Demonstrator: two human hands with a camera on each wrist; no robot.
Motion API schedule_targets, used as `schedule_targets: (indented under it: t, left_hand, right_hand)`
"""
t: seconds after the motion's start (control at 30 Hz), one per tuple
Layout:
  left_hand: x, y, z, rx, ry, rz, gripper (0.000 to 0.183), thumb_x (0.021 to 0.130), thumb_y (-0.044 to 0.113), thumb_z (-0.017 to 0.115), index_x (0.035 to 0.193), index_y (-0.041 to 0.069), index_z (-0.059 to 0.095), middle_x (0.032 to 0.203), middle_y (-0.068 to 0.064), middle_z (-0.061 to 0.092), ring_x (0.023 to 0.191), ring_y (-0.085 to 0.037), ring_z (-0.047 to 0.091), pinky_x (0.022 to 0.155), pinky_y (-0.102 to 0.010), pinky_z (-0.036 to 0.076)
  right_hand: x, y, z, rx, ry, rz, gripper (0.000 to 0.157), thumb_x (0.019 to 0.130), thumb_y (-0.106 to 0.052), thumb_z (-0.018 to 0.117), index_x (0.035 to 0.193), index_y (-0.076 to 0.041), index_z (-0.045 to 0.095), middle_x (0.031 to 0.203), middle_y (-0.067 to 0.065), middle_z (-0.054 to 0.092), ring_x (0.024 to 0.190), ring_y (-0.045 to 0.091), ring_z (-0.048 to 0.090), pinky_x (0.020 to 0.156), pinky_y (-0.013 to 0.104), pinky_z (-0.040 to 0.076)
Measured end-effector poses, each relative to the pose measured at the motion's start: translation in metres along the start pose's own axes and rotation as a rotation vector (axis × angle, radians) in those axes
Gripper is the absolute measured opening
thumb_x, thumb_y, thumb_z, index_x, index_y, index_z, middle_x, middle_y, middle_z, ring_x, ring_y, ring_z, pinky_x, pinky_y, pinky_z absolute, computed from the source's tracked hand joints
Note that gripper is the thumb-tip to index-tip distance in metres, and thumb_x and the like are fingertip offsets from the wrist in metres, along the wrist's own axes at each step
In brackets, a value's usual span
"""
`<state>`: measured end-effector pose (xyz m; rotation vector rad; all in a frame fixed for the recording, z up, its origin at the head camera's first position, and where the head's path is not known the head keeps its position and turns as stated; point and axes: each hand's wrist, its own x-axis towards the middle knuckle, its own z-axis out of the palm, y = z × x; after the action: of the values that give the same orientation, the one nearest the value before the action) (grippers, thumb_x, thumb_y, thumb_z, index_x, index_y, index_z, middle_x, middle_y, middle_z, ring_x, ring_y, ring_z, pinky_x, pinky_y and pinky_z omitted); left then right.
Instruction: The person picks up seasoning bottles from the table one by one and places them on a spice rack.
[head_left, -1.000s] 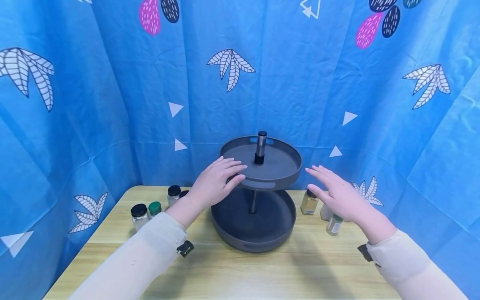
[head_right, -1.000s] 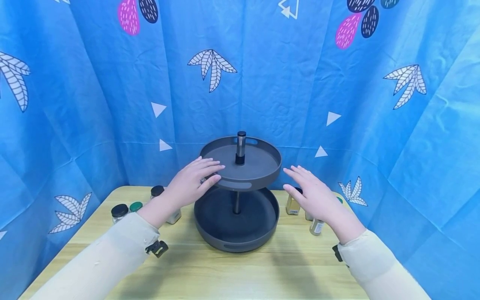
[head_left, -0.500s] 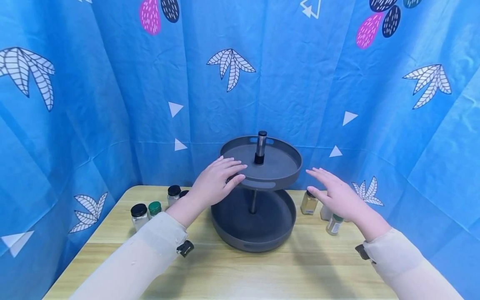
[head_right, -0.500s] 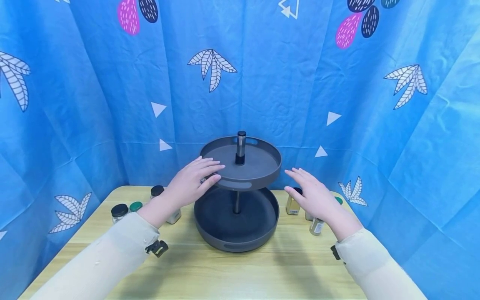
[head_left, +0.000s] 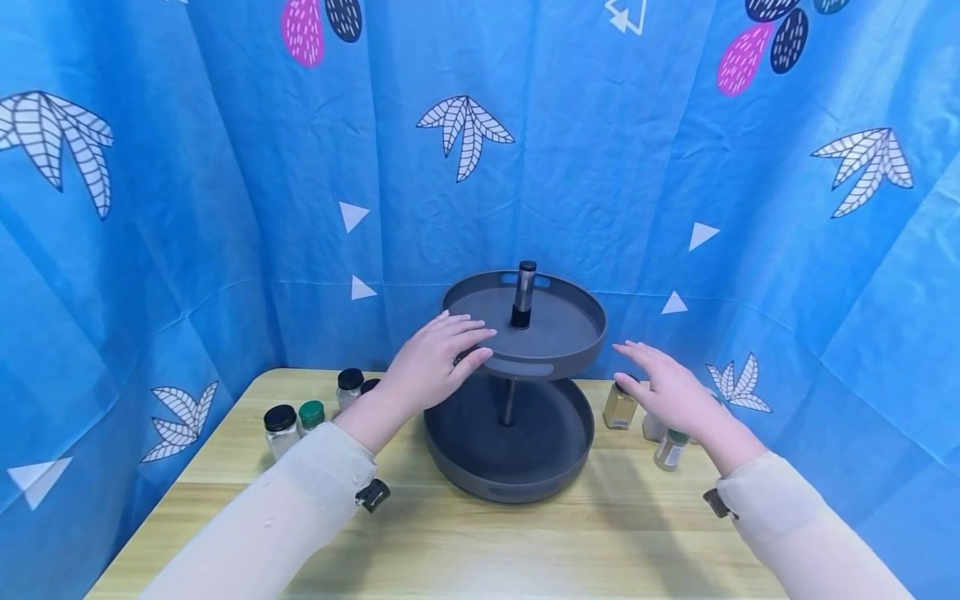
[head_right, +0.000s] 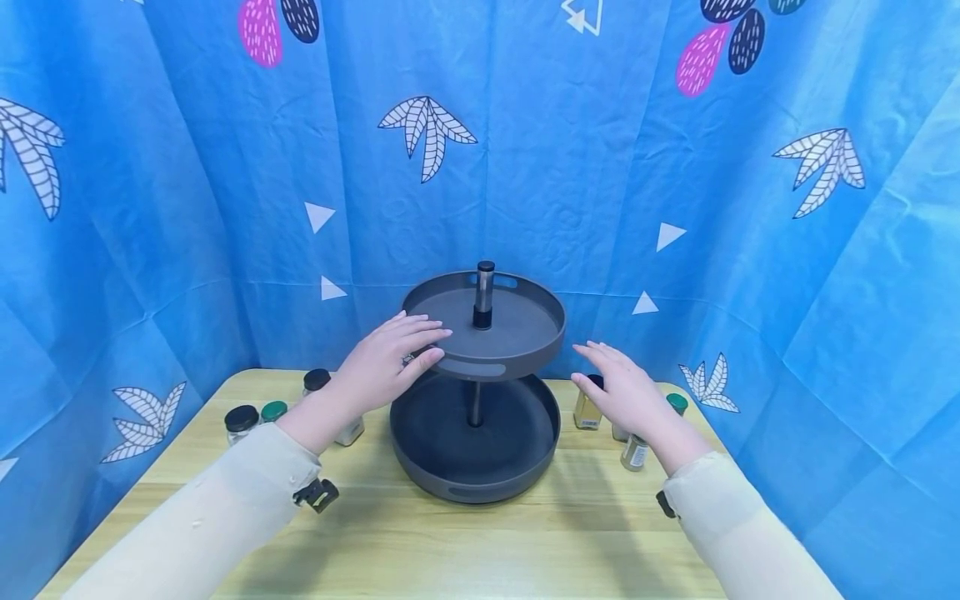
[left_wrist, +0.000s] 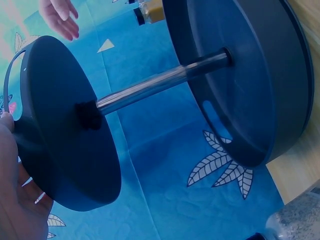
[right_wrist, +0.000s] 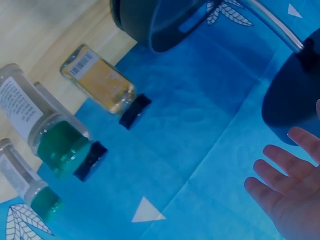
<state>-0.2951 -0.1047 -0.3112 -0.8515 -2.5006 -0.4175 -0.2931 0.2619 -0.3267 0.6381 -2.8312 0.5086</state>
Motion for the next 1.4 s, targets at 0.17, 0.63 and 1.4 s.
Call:
schedule_targets:
  t: [0.17,0.63,1.4]
  left_hand:
    - [0.000,0.000,-0.001,0.006,0.002,0.001,0.045,0.105,0.045,0.049,0.140,0.021,0.061,0.145,-0.004,0.055,0.142,-0.023,0.042,0.124,-0.040,0.019]
    - [0.000,0.002,-0.001,0.007,0.008,-0.003,0.044,0.105,0.044,0.048,0.140,0.021,0.061,0.145,-0.003,0.056,0.141,-0.023,0.043,0.124,-0.040,0.018]
    - [-0.002,-0.001,0.006,0.009,0.024,0.004,0.043,0.105,0.044,0.048,0.139,0.021,0.062,0.144,-0.003,0.057,0.141,-0.022,0.043,0.124,-0.041,0.019]
  right_hand:
    - [0.004,0.007,0.006,-0.006,0.000,0.011,0.061,0.105,-0.044,0.050,0.151,-0.004,0.042,0.156,0.025,0.035,0.144,0.046,0.028,0.114,0.066,0.026]
    - [0.015,0.031,0.027,-0.009,0.029,0.046,0.054,0.104,-0.031,0.054,0.148,-0.001,0.045,0.152,0.027,0.040,0.140,0.047,0.035,0.113,0.063,0.029]
    - [0.026,0.055,0.061,-0.014,0.105,0.089,0.047,0.105,-0.027,0.054,0.141,0.002,0.053,0.143,0.027,0.051,0.133,0.047,0.045,0.110,0.062,0.035]
